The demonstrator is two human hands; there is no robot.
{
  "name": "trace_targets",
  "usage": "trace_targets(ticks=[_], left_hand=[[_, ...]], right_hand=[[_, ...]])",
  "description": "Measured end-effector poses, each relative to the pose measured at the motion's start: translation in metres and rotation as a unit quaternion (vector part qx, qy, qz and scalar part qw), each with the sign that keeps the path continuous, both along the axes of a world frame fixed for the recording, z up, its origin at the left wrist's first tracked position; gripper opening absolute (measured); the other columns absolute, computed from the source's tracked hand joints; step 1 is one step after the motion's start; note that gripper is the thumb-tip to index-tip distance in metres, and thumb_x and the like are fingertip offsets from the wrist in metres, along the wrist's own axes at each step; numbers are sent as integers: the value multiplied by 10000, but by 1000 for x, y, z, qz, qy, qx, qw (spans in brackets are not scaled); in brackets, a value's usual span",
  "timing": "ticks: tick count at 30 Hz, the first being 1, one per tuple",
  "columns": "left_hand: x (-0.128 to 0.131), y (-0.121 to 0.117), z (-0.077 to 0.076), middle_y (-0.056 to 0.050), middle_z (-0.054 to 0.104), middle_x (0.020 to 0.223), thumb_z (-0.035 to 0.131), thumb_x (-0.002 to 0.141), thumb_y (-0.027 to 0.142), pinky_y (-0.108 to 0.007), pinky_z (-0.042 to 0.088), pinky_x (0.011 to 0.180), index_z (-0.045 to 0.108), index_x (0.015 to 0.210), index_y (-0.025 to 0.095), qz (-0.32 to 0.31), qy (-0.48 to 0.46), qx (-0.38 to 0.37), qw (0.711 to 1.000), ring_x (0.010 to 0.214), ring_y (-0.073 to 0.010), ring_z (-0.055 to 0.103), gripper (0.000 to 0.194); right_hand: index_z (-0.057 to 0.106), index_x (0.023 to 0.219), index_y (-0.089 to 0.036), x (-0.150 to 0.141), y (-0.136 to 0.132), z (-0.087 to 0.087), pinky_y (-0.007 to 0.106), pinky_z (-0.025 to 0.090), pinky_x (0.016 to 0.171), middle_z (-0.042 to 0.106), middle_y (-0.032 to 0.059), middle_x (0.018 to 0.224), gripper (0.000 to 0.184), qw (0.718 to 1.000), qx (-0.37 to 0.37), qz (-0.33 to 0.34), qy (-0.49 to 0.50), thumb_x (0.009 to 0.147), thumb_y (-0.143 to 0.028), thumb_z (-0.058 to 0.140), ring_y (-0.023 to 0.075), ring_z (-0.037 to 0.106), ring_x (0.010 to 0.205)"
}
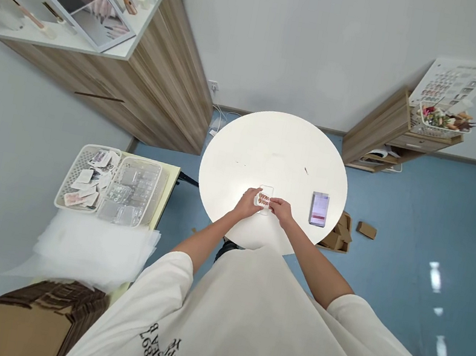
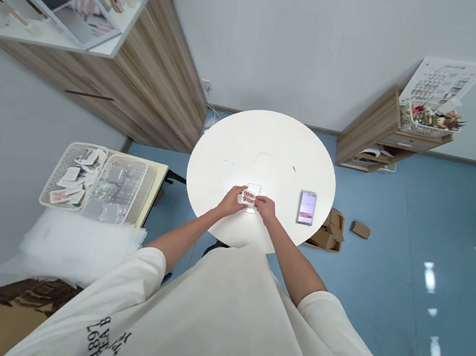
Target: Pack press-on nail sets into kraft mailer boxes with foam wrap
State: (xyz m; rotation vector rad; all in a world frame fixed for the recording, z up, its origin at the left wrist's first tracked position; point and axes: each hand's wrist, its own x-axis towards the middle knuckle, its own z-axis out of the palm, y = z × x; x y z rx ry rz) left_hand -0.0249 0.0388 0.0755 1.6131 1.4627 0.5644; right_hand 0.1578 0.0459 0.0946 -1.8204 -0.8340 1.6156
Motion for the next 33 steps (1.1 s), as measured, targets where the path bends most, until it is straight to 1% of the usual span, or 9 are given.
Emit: trace_targets(ticks=[5, 9, 12, 14, 16, 19, 26, 30, 33], left_hand=[[2, -2, -8, -110, 514, 1367, 786, 748, 186, -431, 411, 1108, 479, 1446, 262, -14, 47, 0, 999, 1335, -296, 488, 767], [4, -7, -21, -137, 492, 1416, 764, 746, 180, -442, 395, 1119, 414, 1498, 235, -15, 36, -20, 999, 1354, -300, 474, 832], [2, -13, -33, -162, 481, 1463, 695, 783, 157, -429, 424, 1098, 302, 1560, 213, 24, 6, -81, 996, 1326, -282, 512, 872], [0, -18, -42, -161, 504, 1458, 655, 809, 155, -411, 458, 1064, 268, 1570, 215, 58, -11, -134, 989, 1283, -265, 554, 856], [-2, -24, -50, -152, 531, 1445, 640, 823, 169, -404, 476, 1045, 261, 1568, 225, 75, -26, -170, 982, 1266, -256, 572, 837], [-3, -29, -58, -156, 546, 1440, 646, 829, 202, -404, 483, 1042, 301, 1545, 224, 75, -37, -202, 976, 1260, -257, 584, 795], [-1, -29, -63, -160, 532, 1452, 627, 841, 210, -405, 481, 1046, 340, 1523, 211, 61, -45, -231, 970, 1267, -268, 581, 740], [-2, -24, -62, -158, 529, 1446, 625, 835, 215, -406, 473, 1050, 355, 1506, 209, 60, -43, -233, 970, 1275, -271, 570, 723], [-2, -18, -60, -167, 527, 1442, 619, 836, 211, -409, 463, 1055, 381, 1486, 201, 67, -36, -236, 969, 1274, -273, 567, 692]], right_hand=[[676, 717, -181, 4, -6, -3, 264, 477, 622, 636, 2, 622, 46, 999, 13, 29, -15, 699, -220, 662, 127, 555, 599], [655, 665, -190, 9, -10, -12, 253, 437, 595, 625, -10, 610, 73, 995, 10, 66, -69, 697, -249, 626, 118, 512, 576], [667, 680, -196, 13, -12, -23, 255, 440, 602, 660, -2, 655, 87, 989, 2, 70, -130, 695, -263, 612, 132, 539, 608], [683, 697, -201, 15, -13, -32, 260, 456, 618, 679, 5, 672, 96, 985, -5, 72, -158, 690, -269, 615, 148, 570, 644], [700, 713, -206, 16, -13, -42, 266, 471, 633, 689, 11, 676, 107, 982, -11, 77, -172, 685, -274, 622, 164, 596, 675], [717, 723, -218, 15, -13, -57, 272, 483, 647, 694, 13, 668, 115, 980, -15, 86, -179, 681, -273, 626, 179, 617, 703], [747, 784, -221, 11, -15, -83, 278, 493, 709, 737, 25, 780, 179, 976, -20, 102, -194, 688, -258, 601, 197, 654, 802], [760, 873, -215, 15, -17, -87, 277, 494, 742, 754, 29, 844, 259, 981, -29, 93, -169, 698, -231, 571, 201, 670, 870], [758, 929, -206, 19, -14, -86, 286, 504, 768, 756, 33, 850, 295, 983, -37, 80, -163, 707, -219, 563, 199, 678, 870]])
